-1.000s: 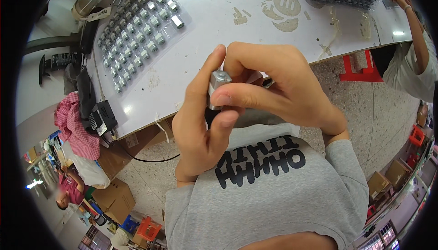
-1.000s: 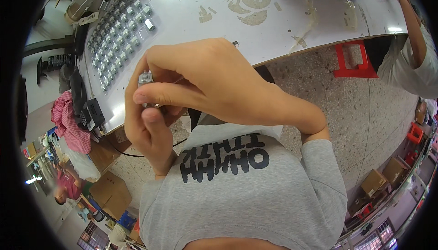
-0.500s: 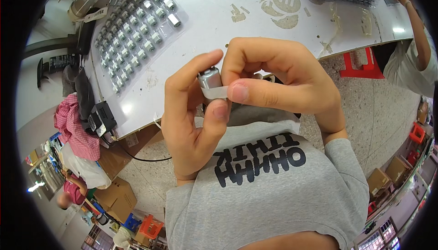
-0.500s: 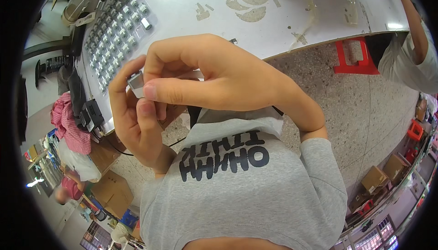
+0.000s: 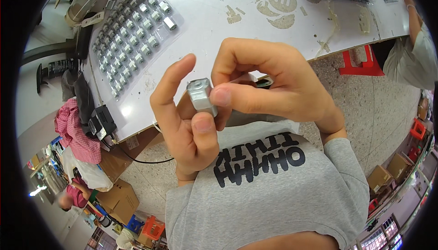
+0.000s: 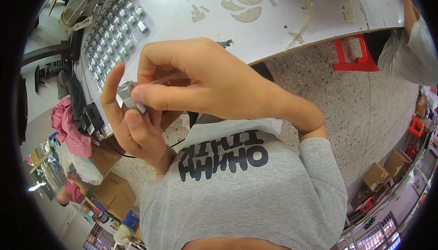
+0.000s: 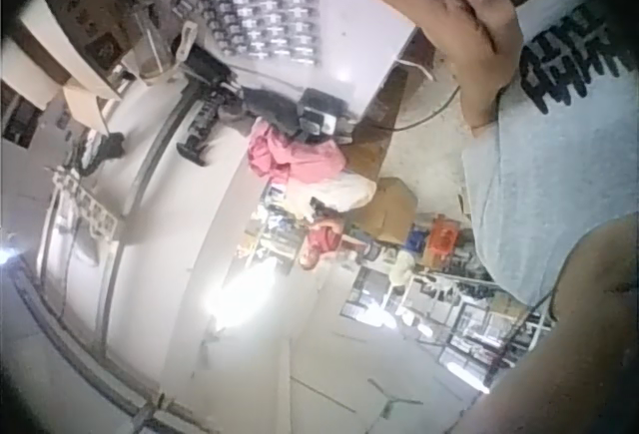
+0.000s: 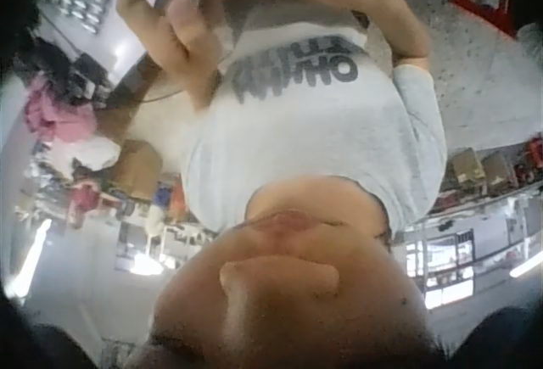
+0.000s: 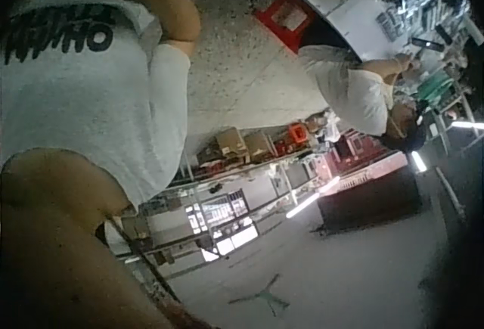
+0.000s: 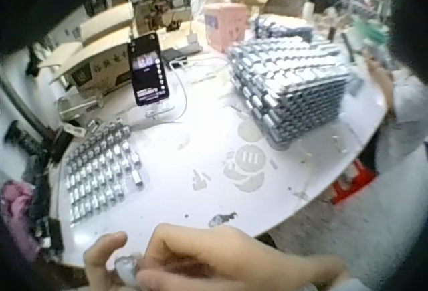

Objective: The person repeatedly picks up small silver cylindrical components from a table, wraps each one with a strip of white tape, and places it back into a plastic tray. They then move the tray into a cardboard box and later arrange more components on the table.

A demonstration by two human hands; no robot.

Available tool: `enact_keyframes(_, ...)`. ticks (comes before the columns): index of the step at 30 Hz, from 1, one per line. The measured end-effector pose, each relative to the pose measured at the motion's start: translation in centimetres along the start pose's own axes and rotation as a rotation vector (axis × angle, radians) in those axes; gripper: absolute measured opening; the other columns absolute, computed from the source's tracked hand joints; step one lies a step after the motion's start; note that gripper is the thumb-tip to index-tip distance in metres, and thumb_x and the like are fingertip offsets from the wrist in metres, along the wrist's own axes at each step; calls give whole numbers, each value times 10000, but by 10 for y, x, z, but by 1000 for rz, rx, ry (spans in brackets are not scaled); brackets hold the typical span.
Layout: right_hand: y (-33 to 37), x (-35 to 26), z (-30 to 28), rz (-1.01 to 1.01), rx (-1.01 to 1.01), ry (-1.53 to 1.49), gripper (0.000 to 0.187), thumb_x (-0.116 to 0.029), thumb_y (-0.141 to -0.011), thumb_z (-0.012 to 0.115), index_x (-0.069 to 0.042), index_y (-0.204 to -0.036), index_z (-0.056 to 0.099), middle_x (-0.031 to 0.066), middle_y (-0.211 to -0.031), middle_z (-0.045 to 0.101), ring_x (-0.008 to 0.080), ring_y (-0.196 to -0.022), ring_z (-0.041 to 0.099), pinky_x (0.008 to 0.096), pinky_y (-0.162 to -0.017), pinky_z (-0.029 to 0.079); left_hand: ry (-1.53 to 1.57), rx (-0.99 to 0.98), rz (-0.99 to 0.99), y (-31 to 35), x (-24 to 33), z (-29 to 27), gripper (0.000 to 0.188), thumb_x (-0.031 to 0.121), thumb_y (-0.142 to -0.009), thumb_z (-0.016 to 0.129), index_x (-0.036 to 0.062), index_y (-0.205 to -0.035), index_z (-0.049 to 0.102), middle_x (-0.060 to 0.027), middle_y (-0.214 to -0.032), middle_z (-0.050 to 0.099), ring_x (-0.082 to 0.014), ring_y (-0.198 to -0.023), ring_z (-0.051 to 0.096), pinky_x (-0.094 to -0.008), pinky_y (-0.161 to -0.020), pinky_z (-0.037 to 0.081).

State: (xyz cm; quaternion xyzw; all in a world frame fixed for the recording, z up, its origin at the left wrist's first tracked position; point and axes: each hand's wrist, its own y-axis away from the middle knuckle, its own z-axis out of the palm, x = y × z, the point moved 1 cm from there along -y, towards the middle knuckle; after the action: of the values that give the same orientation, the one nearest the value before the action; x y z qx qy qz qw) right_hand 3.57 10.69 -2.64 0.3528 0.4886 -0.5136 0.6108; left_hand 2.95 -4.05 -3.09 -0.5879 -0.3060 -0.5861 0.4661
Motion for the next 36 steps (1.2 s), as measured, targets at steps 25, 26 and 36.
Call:
enact_keyframes(25,6,-4,-4,40,-51,-4,209,-183,-818,579,-6,-710,550,-15,-593,490,41,-532,415,186,-469,316,-464,-175,144,-10,20,-11,399,89,-792,572,-64,-1138,447,-91,-875,559,-111,-678,530,-201,-610,429)
enact_keyframes(26,7,-3,-5,43,-53,9,198,-162,-817,579,-12,-695,539,-33,-576,453,32,-515,373,180,-446,277,-399,-183,129,-10,20,-11,392,68,-787,582,-65,-1128,443,-99,-898,563,-120,-688,544,-208,-618,443)
enact_keyframes(36,15,-23,5,207,81,-90,105,-83,-791,591,-2,-744,546,20,-653,564,22,-533,429,154,-469,309,-179,-28,87,-2,9,2,498,326,-856,506,-80,-1126,405,-96,-865,521,-91,-659,484,-196,-591,385)
